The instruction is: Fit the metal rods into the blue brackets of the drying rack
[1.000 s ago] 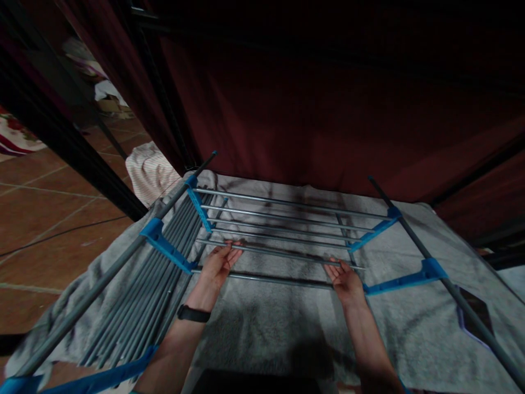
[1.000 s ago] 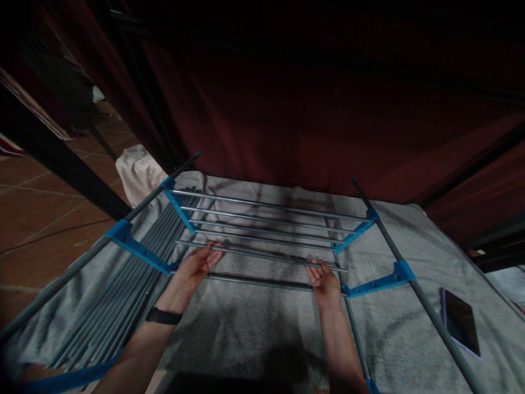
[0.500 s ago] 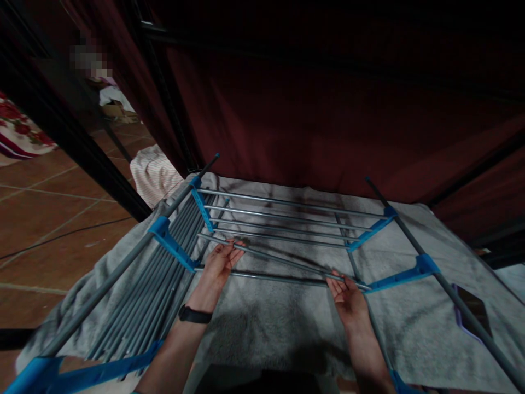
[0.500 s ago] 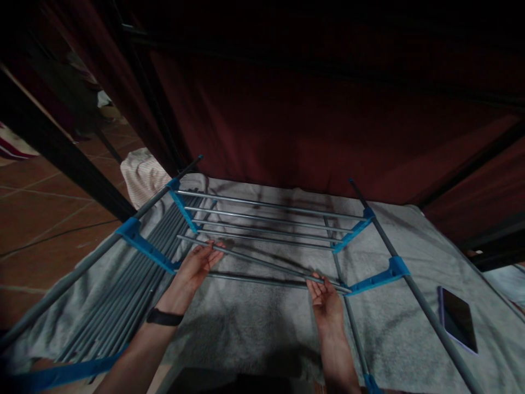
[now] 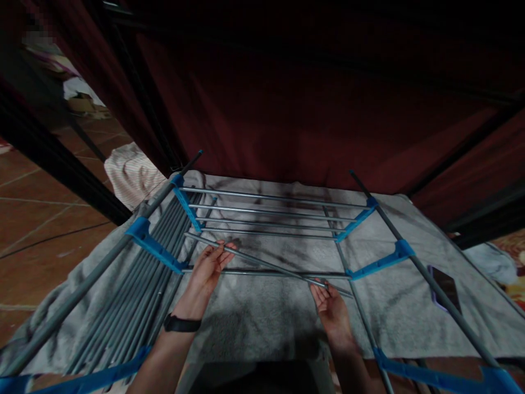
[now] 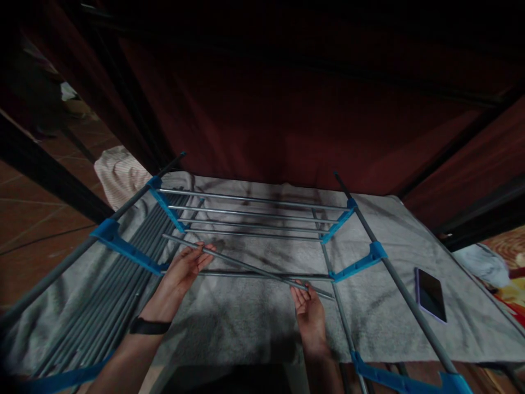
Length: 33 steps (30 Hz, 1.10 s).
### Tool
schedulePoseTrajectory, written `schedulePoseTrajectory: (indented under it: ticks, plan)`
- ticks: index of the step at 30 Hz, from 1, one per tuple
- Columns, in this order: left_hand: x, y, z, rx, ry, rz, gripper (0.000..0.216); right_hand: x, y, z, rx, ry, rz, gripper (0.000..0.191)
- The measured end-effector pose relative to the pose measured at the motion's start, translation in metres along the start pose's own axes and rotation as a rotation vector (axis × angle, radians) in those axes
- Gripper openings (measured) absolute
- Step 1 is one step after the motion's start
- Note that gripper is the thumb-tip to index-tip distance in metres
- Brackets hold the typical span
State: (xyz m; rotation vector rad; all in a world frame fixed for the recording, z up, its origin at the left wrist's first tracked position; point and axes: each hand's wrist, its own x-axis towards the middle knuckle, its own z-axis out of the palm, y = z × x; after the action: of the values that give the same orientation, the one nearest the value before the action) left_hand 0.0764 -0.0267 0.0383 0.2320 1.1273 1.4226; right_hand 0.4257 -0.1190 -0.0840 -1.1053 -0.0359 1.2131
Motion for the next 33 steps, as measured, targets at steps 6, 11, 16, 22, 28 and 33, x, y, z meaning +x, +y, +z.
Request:
schedulePoseTrajectory:
  ticks: [6,11,16,22,28,33]
  plan:
    - [-0.010,-0.004,0.003,0.018,-0.061,0.027,0.014,-0.003,0.010,-0.006,0.041,-0.012,0.025,0.006]
    - [-0.016,-0.017,0.006,0.053,-0.144,0.052,0.021,-0.004,0.009,-0.009,0.054,-0.083,0.061,0.008]
    - [-0.023,-0.030,0.015,0.078,-0.194,0.062,0.037,-0.002,0.006,-0.015,0.066,-0.116,0.103,0.011]
    - [-0.033,-0.037,0.026,0.105,-0.247,0.075,0.048,0.001,0.005,-0.021,0.062,-0.148,0.152,0.020]
    - [-0.043,-0.041,0.034,0.132,-0.280,0.098,0.050,0.000,0.006,-0.023,0.082,-0.190,0.161,0.027]
    - [-0.053,-0.031,0.039,0.164,-0.313,0.169,0.049,-0.003,0.004,-0.021,0.088,-0.192,0.169,0.028]
